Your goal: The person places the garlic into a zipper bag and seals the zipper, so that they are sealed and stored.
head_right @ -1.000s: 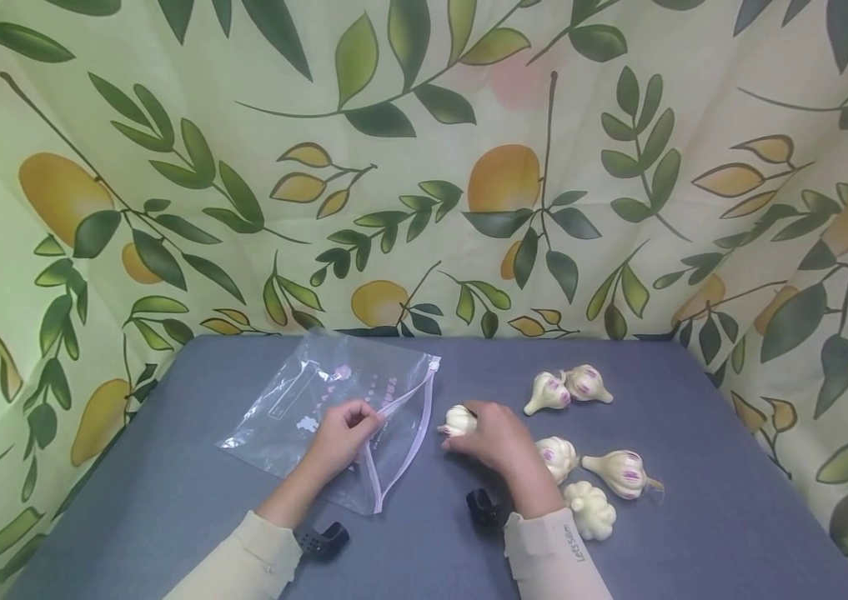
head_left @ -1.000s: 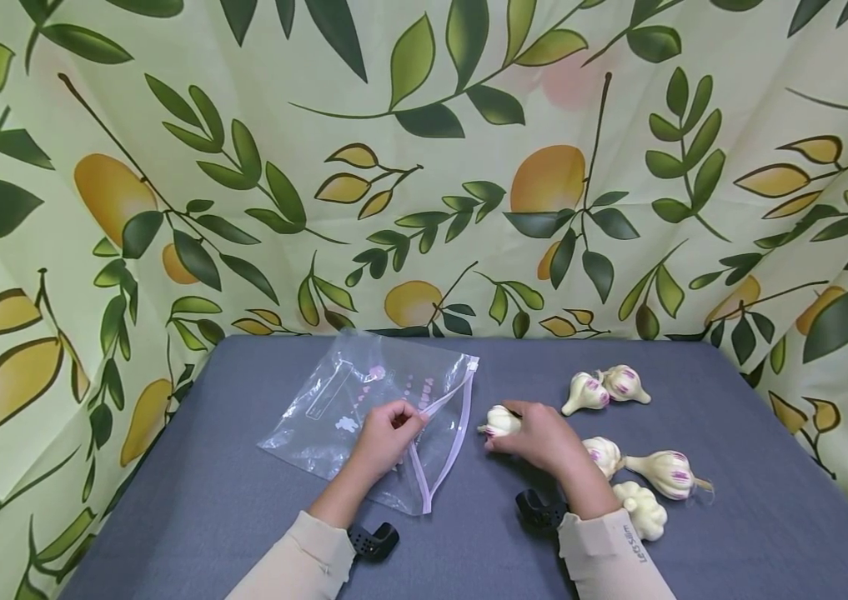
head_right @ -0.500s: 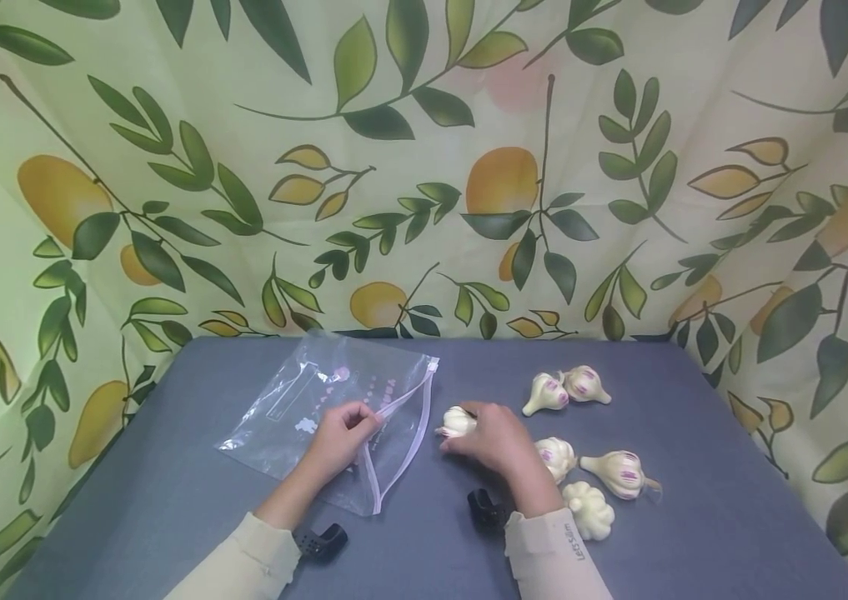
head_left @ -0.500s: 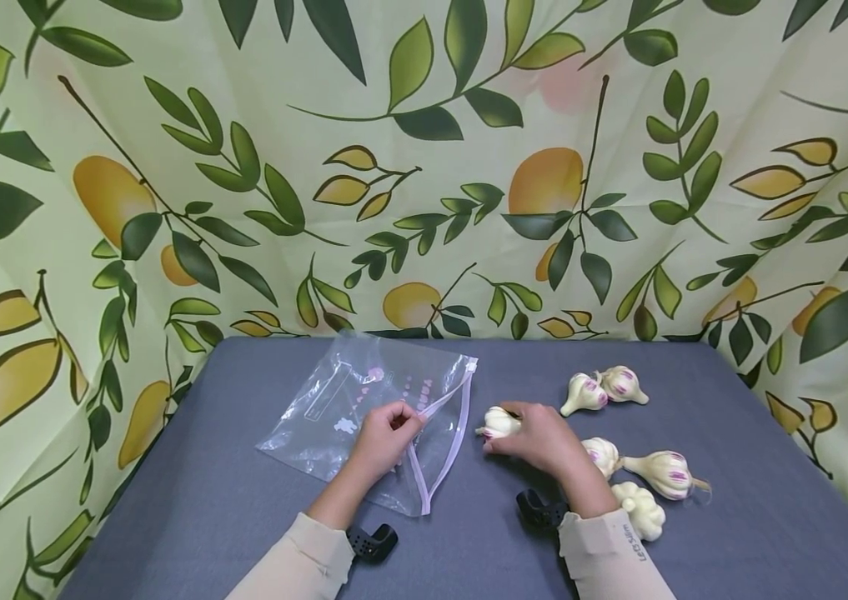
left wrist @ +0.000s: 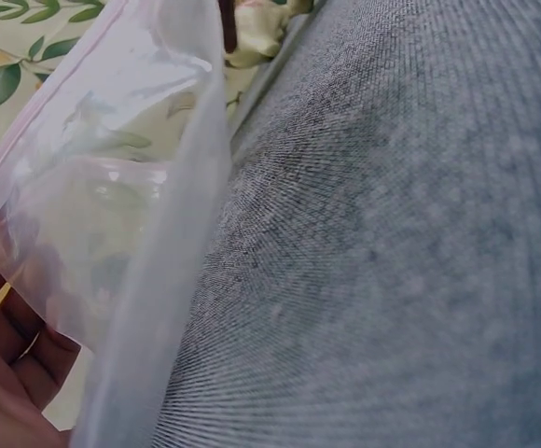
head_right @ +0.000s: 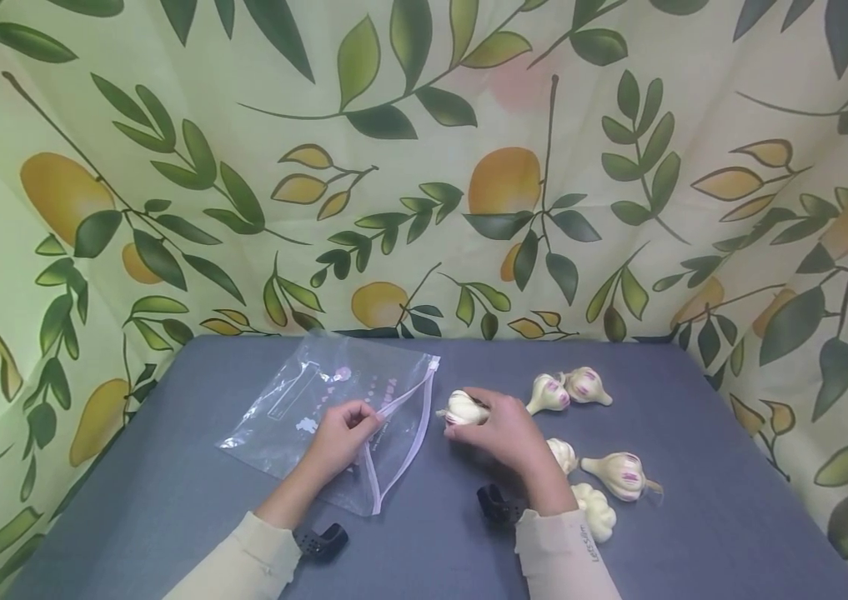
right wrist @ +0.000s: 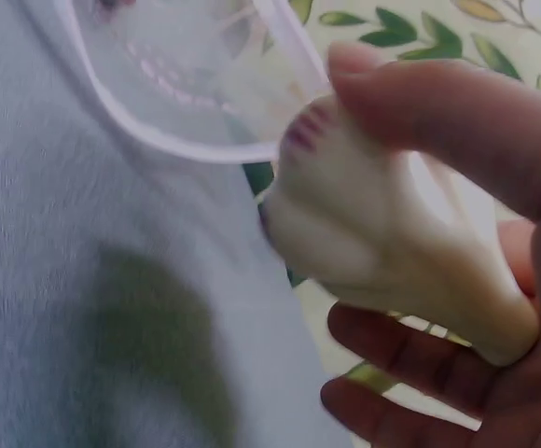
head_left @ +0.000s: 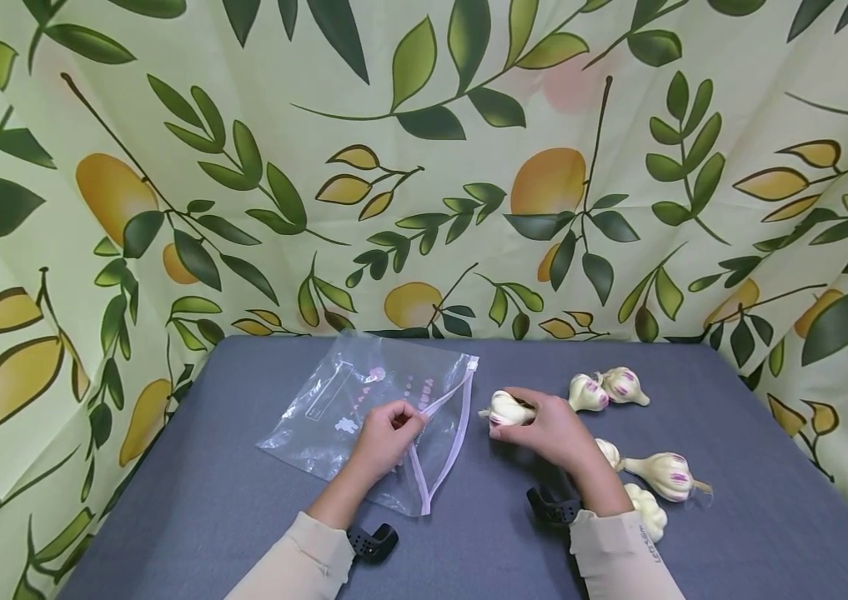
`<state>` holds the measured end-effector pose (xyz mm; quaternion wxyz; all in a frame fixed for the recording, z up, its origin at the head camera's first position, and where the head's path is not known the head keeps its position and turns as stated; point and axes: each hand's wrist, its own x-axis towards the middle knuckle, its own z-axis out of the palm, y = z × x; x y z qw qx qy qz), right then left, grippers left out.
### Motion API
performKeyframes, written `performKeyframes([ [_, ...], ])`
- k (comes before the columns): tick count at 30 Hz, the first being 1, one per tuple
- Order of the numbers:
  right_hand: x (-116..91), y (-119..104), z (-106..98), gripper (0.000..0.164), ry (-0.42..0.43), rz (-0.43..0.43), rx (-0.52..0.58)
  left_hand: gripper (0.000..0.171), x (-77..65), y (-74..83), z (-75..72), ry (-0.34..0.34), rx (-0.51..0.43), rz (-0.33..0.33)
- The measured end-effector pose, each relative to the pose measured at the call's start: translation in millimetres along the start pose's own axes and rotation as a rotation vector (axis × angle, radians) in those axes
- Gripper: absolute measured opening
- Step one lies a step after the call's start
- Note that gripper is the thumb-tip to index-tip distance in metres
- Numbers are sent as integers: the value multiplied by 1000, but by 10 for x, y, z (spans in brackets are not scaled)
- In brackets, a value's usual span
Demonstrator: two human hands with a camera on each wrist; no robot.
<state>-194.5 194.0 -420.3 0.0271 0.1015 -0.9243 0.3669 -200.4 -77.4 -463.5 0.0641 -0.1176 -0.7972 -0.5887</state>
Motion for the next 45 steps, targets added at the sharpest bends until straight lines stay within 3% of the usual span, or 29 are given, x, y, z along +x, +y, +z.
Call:
performKeyframes([
  [9, -21, -198, 75, 72, 15, -67, 122, 17, -16, 63, 15, -6, 14, 41],
  [14, -44, -298, 220, 71, -51, -127, 160, 17, -22, 83, 36, -17, 1, 29],
  [19, -57, -349, 360, 69, -121, -184, 158, 16, -41, 127, 53, -34, -10, 34],
  [25, -50, -332, 449, 72, -156, -158, 134, 15, -73, 194, 87, -50, 36, 73],
  [30, -30, -317, 495, 66, -162, -175, 101, 14, -130, 291, 111, -89, 74, 59],
  [32, -27, -310, 513, 56, -159, -202, 82, 14, -149, 319, 129, -97, 100, 87],
  [37, -24, -301, 586, 33, -153, -247, 39, 15, -176, 340, 183, -57, 207, 239],
  [45, -47, -356, 688, 17, -100, -206, 61, 17, -196, 349, 250, -19, 216, 412],
])
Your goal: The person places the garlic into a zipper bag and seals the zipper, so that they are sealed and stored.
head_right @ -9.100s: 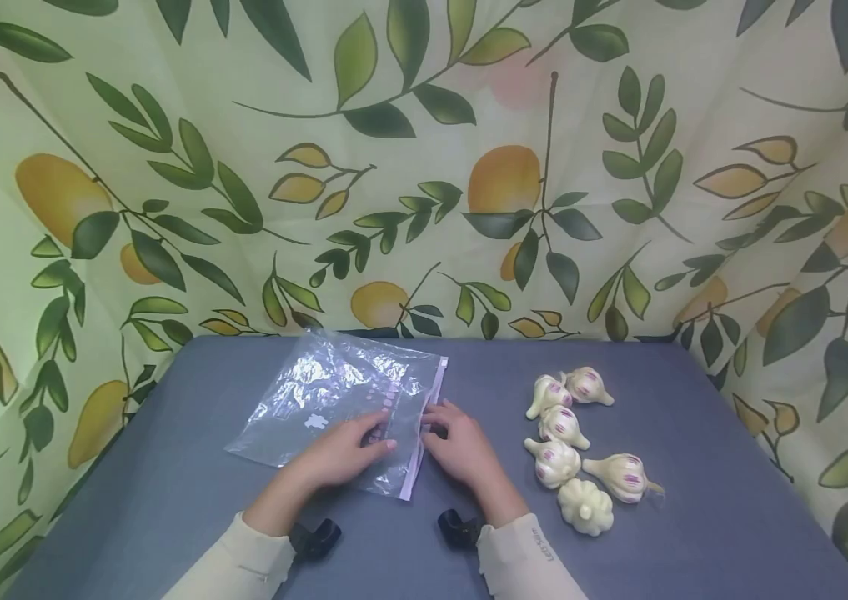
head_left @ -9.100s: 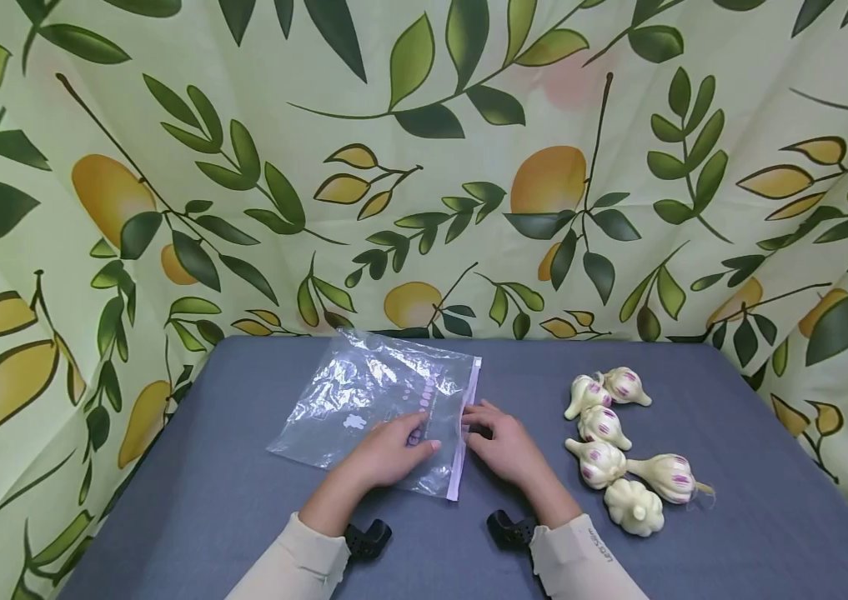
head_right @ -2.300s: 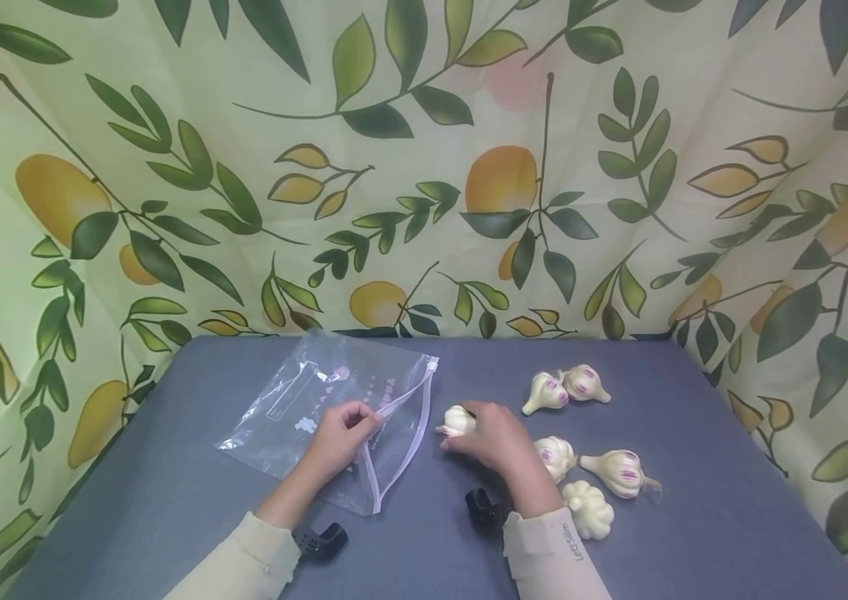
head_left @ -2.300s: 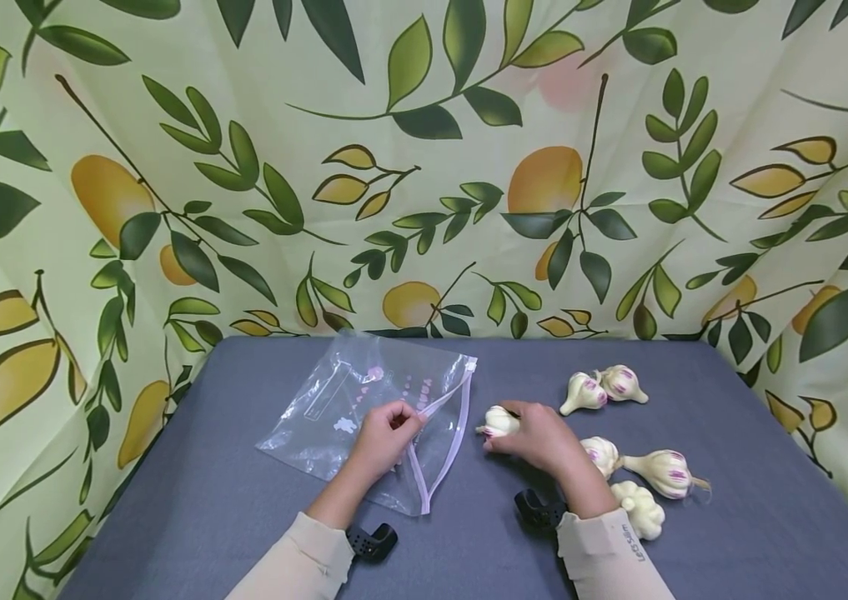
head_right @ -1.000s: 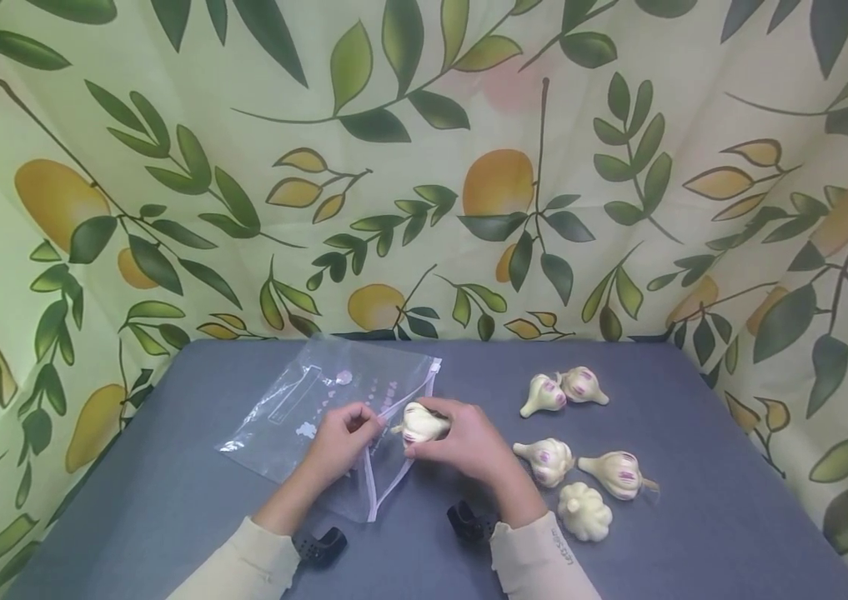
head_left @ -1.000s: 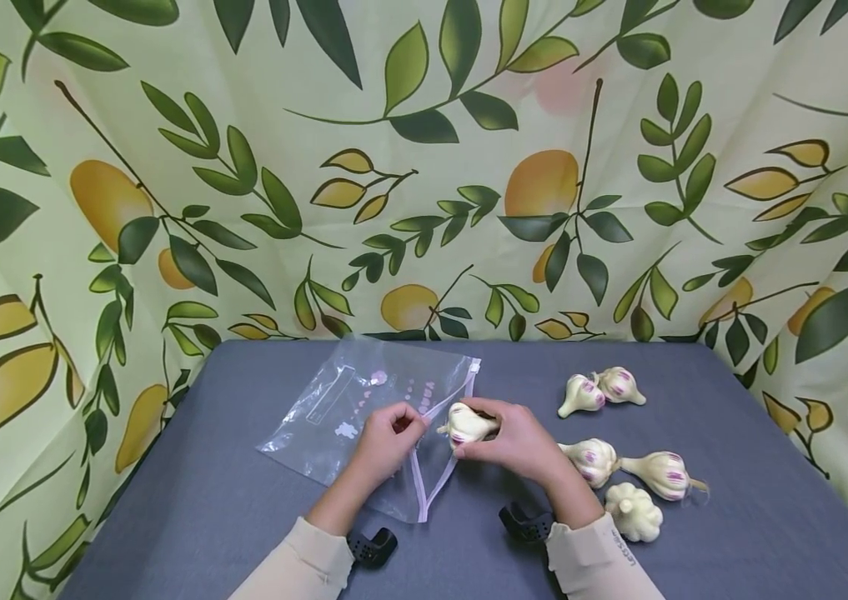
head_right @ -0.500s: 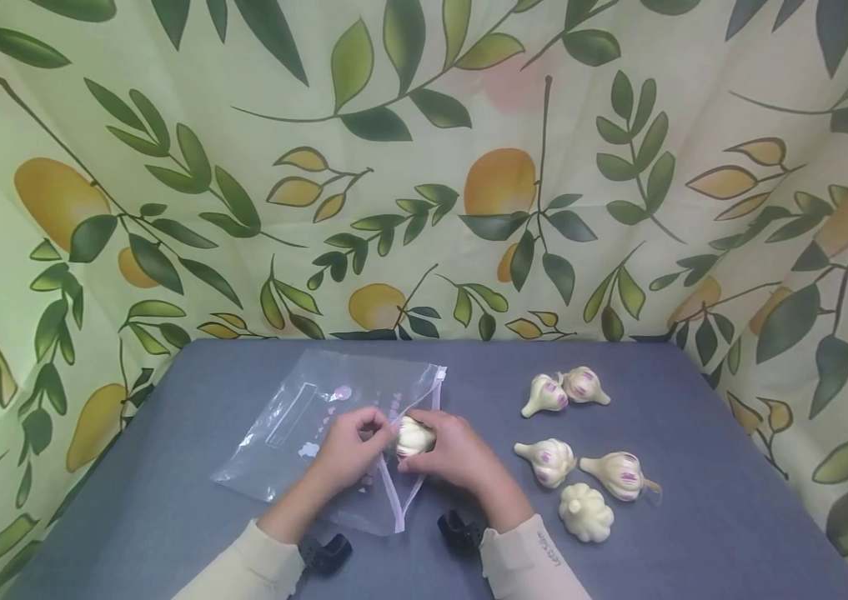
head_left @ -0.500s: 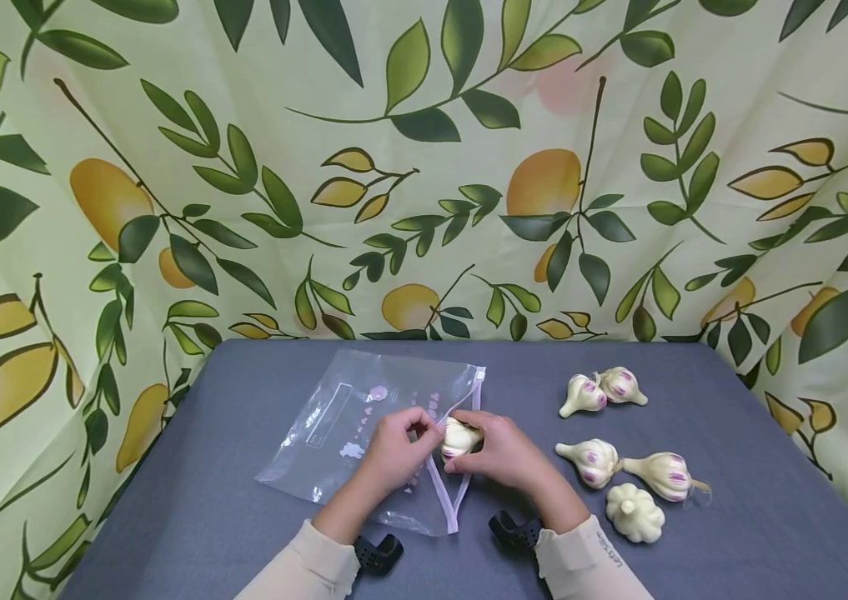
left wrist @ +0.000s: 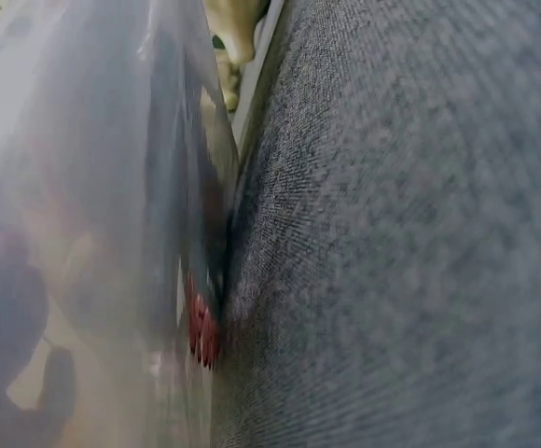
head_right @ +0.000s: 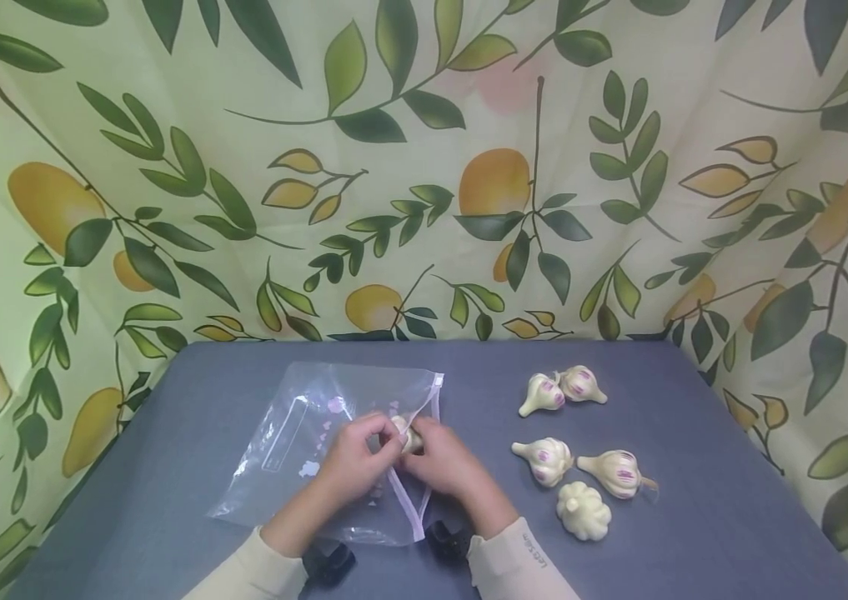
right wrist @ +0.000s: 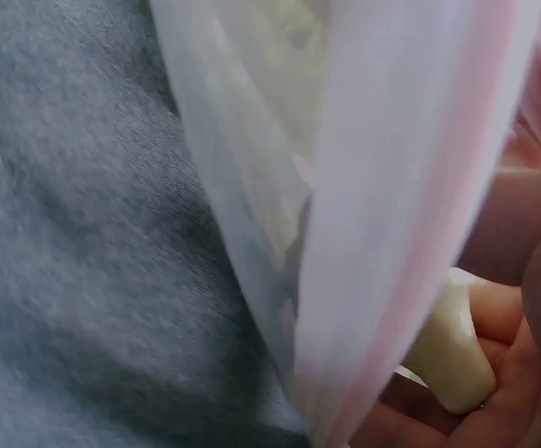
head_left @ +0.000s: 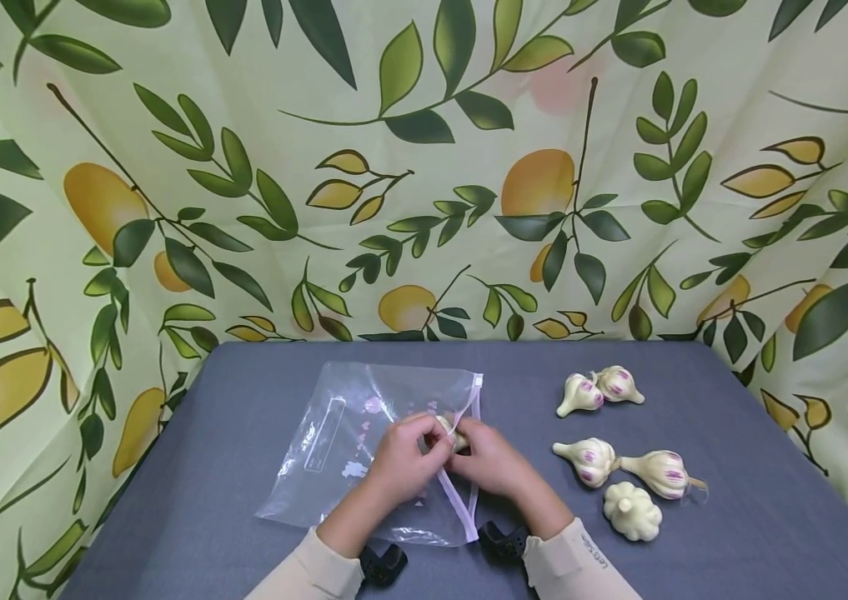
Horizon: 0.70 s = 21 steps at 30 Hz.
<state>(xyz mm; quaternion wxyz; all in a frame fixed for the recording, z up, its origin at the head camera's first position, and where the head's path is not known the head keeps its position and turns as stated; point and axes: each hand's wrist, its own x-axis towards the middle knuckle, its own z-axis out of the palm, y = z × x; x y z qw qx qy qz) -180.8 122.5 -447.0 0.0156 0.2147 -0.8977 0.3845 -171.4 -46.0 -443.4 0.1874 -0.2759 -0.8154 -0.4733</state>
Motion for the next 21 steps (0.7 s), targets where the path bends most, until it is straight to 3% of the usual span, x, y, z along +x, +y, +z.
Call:
performKeyframes([
  [5, 7, 11, 38, 31, 122, 67, 44, 13, 8, 0, 39, 30, 28, 123],
  [8, 25, 48, 56, 35, 207, 147, 69, 12, 6, 6, 57, 42, 81, 154],
  [12, 46, 86, 65, 39, 265, 253, 132, 13, -4, 31, 66, 51, 219, 153],
  [17, 54, 87, 52, 46, 270, 285, 192, 18, -27, 73, 76, 31, 391, 116],
  [21, 53, 89, 50, 45, 264, 295, 207, 20, -41, 88, 86, 27, 450, 75],
])
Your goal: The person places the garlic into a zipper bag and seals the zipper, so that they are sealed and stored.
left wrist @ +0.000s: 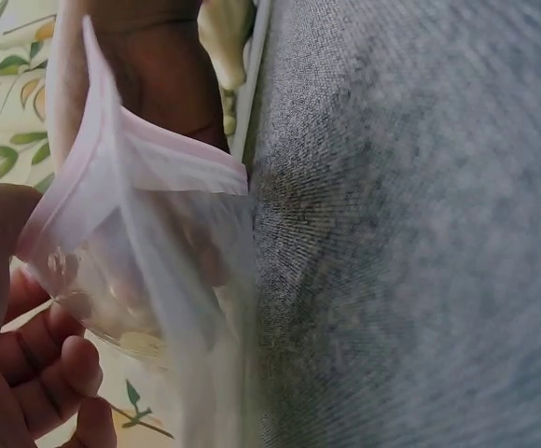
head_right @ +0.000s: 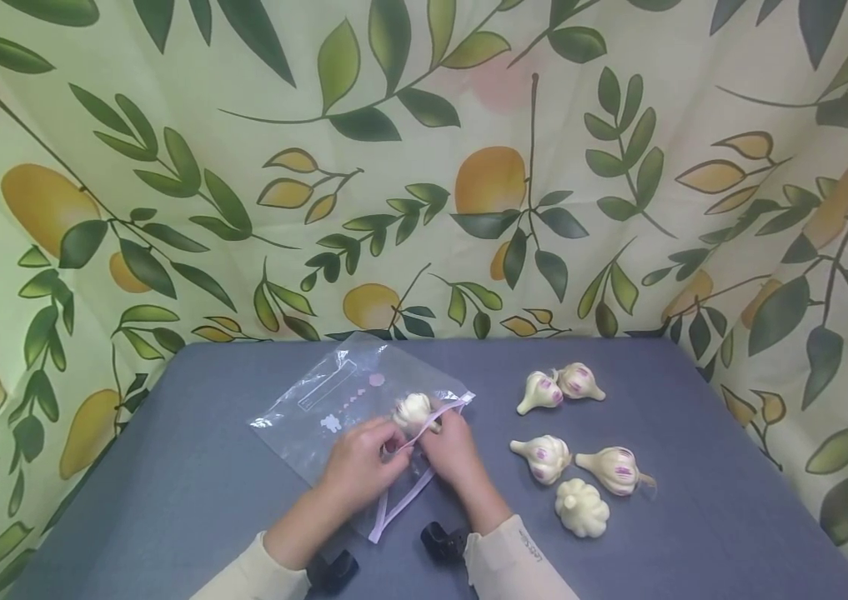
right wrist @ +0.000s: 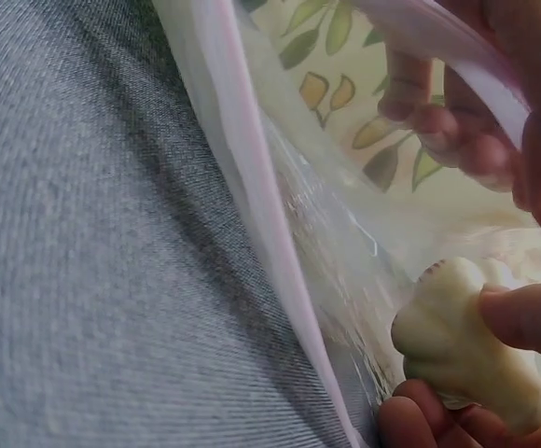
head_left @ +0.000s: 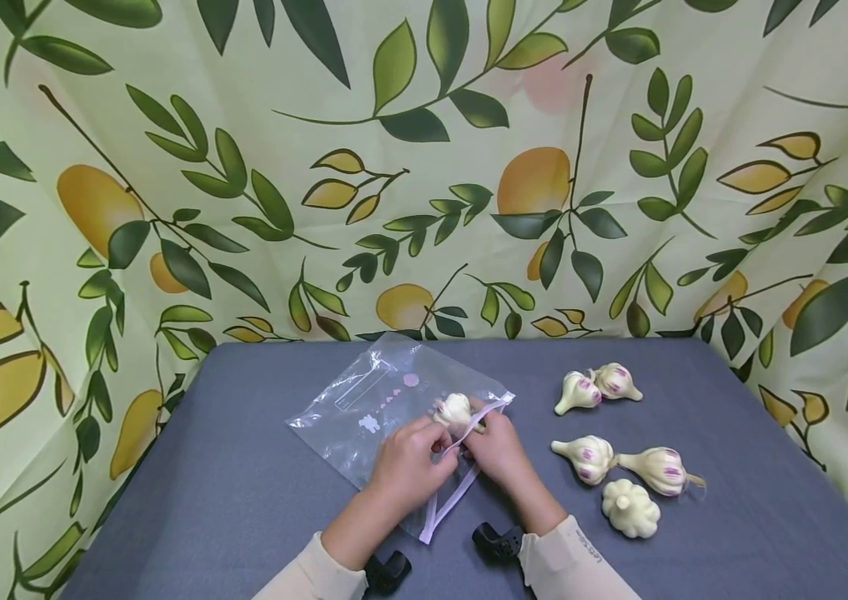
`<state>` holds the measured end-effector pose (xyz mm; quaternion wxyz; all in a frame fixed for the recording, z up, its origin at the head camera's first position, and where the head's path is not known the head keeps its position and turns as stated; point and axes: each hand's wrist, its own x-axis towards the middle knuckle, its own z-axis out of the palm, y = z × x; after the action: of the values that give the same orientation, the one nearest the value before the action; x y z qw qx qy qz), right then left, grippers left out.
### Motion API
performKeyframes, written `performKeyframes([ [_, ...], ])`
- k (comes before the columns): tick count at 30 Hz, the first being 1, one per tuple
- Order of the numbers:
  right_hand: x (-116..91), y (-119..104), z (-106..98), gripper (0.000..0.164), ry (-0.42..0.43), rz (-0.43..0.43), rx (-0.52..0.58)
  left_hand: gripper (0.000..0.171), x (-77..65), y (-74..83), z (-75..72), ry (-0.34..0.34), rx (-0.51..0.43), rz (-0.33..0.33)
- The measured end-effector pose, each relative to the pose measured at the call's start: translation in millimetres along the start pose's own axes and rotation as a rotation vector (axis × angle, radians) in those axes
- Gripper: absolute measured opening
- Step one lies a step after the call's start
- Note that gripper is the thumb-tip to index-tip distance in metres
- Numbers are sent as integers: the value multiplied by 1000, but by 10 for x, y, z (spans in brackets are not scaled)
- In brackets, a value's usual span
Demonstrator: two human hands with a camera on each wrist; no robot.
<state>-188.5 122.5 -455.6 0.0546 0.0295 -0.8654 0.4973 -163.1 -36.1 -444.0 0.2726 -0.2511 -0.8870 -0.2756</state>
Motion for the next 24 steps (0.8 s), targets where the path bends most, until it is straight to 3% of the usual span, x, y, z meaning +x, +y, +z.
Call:
performKeyframes([
  [4, 8, -6, 4, 36, 2, 7, 13, 21, -6, -7, -2, 6, -6, -5],
  [11, 14, 15, 24, 56, 13, 73, 182, 21, -8, -42, 17, 47, -44, 39],
  [16, -1, -6, 25, 57, 22, 75, 208, 20, -4, -59, 32, 80, -68, 64],
  [24, -22, -40, -3, 70, 0, 65, 342, 19, 3, -60, 35, 102, -85, 77],
])
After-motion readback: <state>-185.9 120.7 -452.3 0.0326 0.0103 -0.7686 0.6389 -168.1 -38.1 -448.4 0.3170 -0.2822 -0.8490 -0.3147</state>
